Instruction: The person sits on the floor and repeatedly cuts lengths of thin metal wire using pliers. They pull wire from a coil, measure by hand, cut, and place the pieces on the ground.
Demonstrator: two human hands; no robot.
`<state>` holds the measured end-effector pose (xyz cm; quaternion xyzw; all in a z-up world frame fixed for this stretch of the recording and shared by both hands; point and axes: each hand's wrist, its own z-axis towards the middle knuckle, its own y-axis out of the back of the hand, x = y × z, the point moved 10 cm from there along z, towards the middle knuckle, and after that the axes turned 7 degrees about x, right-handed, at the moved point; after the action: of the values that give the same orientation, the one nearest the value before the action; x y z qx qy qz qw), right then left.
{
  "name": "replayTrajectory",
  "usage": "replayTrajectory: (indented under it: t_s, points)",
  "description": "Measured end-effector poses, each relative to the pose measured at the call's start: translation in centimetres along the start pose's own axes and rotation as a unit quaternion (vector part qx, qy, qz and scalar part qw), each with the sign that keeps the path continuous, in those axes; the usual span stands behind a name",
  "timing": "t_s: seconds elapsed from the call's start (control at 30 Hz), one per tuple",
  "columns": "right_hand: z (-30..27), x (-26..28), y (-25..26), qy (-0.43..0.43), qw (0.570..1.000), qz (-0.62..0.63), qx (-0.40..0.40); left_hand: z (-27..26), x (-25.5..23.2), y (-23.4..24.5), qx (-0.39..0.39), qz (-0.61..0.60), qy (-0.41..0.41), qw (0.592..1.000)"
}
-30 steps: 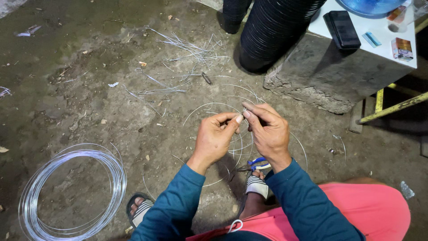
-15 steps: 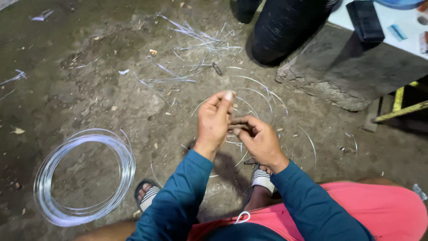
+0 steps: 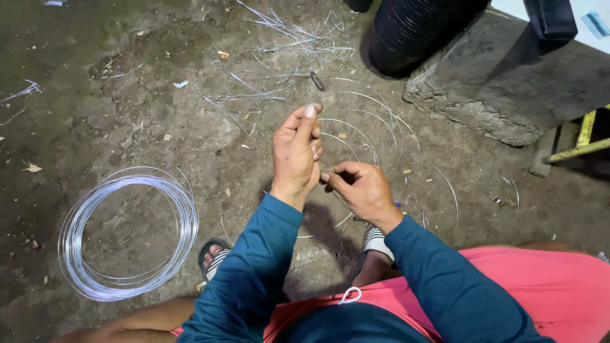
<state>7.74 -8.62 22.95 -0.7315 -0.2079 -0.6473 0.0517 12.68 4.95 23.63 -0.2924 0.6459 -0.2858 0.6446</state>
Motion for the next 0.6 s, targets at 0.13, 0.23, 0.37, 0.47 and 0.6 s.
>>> replayTrajectory:
  t_s: [0.13,0.23,0.37,0.47,0.6]
  points:
    - [0.0,0.4,-0.5,-0.007,0.998,-0.049,0.030,0.4,-1.2,0.7,0.003,0.020,-0.025,0.999]
    - [-0.6,2.2,-0.2,0.012,0.990,-0.129,0.048,1.0,-3.9,1.5,0.023,0.036,-0.061,0.997]
    - [-2.2,7.7,1.3,0.140,0.960,-0.238,0.055,1.4,-9.2,2.0,0.067,0.006,-0.120,0.991]
    - [-3.6,11.2,2.7,0.223,0.936,-0.271,0.027,0.6,-13.0,2.5,0.067,0.004,-0.163,0.984]
    - [-4.4,13.4,3.8,0.259,0.923,-0.285,-0.006,-0.2,-16.4,2.4,0.101,-0.017,-0.204,0.973]
